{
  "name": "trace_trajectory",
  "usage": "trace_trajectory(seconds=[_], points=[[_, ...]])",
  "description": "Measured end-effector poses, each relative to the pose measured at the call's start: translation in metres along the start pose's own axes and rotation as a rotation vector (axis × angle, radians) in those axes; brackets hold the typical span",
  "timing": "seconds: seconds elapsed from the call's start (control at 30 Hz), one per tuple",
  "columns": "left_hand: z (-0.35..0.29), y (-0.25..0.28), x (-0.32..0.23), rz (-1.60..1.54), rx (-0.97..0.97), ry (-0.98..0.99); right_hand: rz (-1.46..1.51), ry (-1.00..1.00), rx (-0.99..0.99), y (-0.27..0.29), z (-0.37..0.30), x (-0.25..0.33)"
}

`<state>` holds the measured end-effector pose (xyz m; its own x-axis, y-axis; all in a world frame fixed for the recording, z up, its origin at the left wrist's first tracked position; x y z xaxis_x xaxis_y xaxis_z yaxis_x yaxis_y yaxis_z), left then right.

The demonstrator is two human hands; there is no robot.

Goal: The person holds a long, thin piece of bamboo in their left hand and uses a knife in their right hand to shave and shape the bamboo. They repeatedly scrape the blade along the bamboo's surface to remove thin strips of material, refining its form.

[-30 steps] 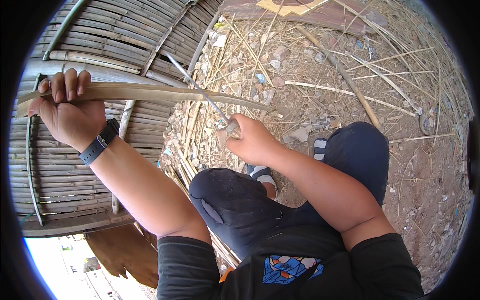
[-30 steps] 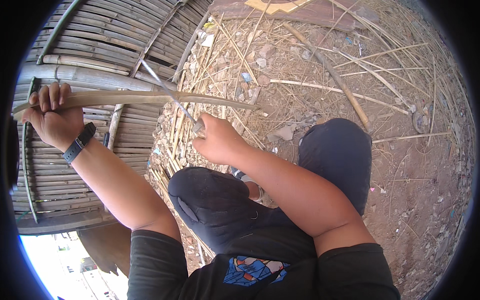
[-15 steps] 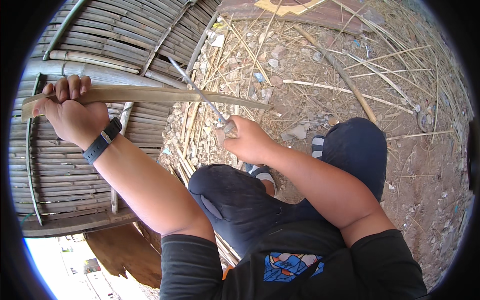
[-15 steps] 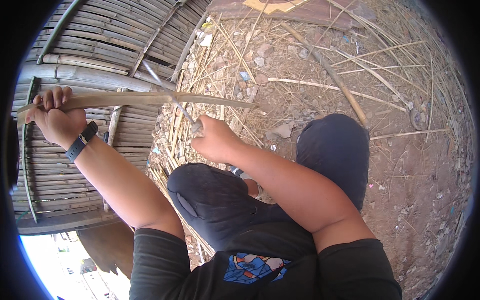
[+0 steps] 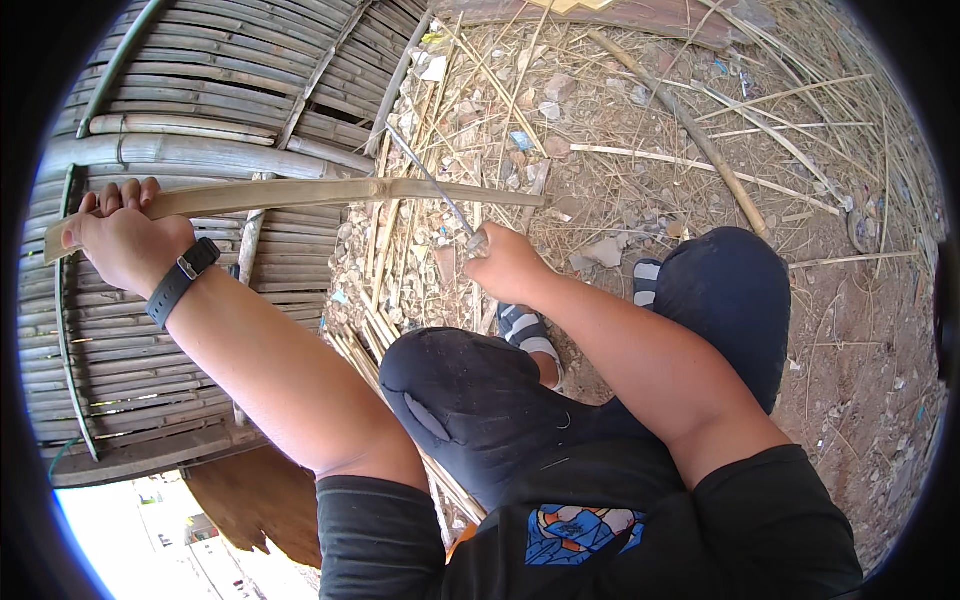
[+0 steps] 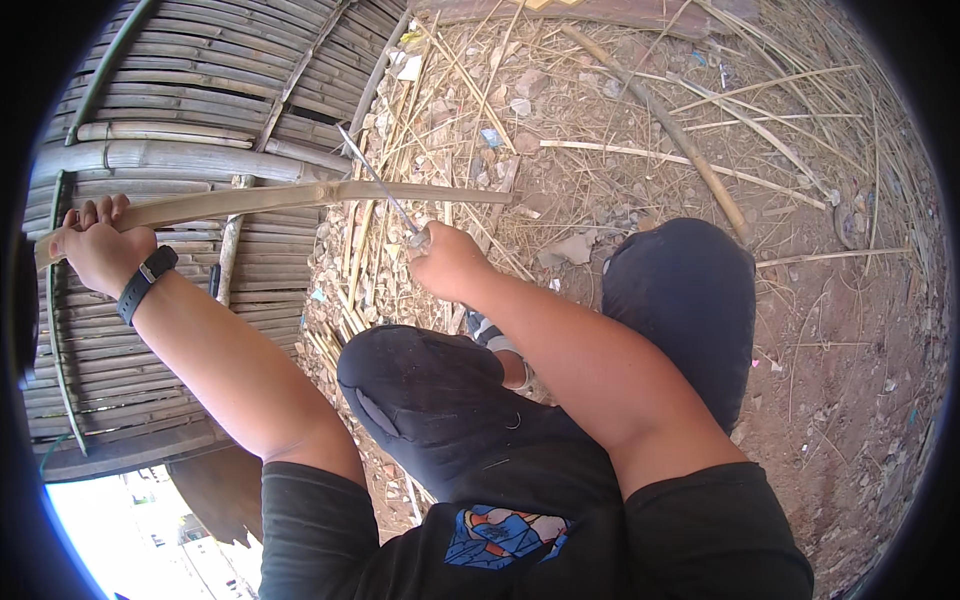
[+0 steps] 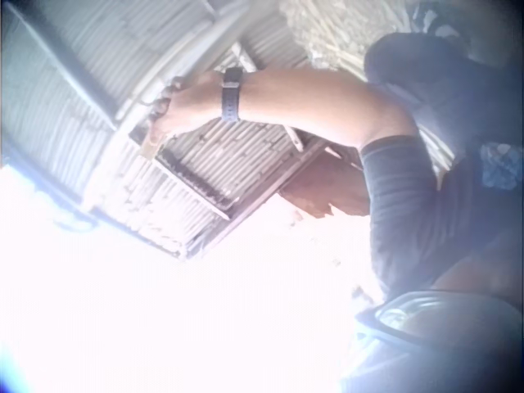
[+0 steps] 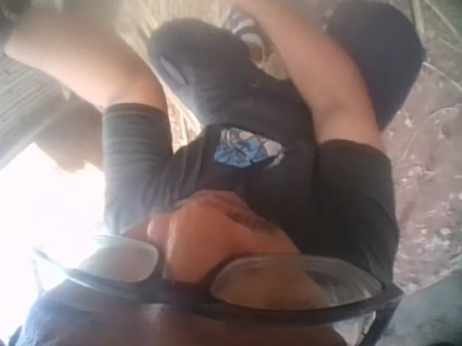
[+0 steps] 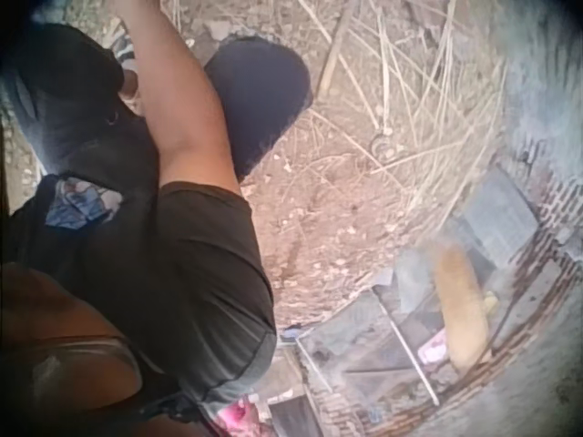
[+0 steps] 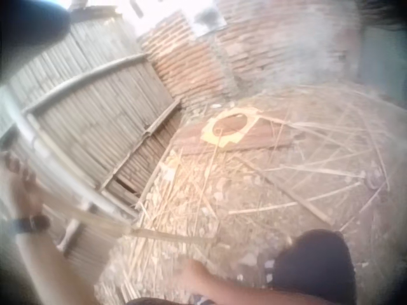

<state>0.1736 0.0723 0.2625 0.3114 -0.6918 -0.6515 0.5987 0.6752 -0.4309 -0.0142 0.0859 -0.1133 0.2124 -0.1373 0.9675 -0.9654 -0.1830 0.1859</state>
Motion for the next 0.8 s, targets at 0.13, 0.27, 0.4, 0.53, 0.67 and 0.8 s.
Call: trace_trajectory(seconds=[0.13,0.27,0.4,0.53,0.67,0.8], points=[[0.000,0.000,0.001,-0.018,0.038,0.028,0.065,0.268,0.054,-0.005,-0.022,0.055],[0.001,0.010,0.007,-0.001,0.013,0.024,0.066,0.205,0.046,-0.017,-0.017,0.031],[0.013,0.029,0.009,0.054,-0.108,0.011,0.040,0.261,0.056,-0.041,-0.011,0.019],[0.012,0.042,0.008,0.048,-0.139,0.017,0.012,0.252,0.107,-0.030,-0.022,0.040],[-0.004,0.035,-0.006,0.010,-0.079,-0.011,0.012,0.349,0.101,-0.016,-0.038,0.077],[-0.014,0.021,-0.009,-0.013,-0.035,-0.010,0.102,0.156,0.124,-0.010,-0.013,0.031]])
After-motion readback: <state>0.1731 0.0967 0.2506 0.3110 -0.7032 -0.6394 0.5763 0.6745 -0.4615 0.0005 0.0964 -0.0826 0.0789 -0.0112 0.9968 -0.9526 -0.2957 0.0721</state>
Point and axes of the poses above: each hand's wrist, its own z-axis towards the middle knuckle, its own y-axis out of the back of the hand, x = y × z, the point moved 6 cm from there along z, towards the middle knuckle, and after that the axes turned 11 degrees about -x, right-handed, at the moved point
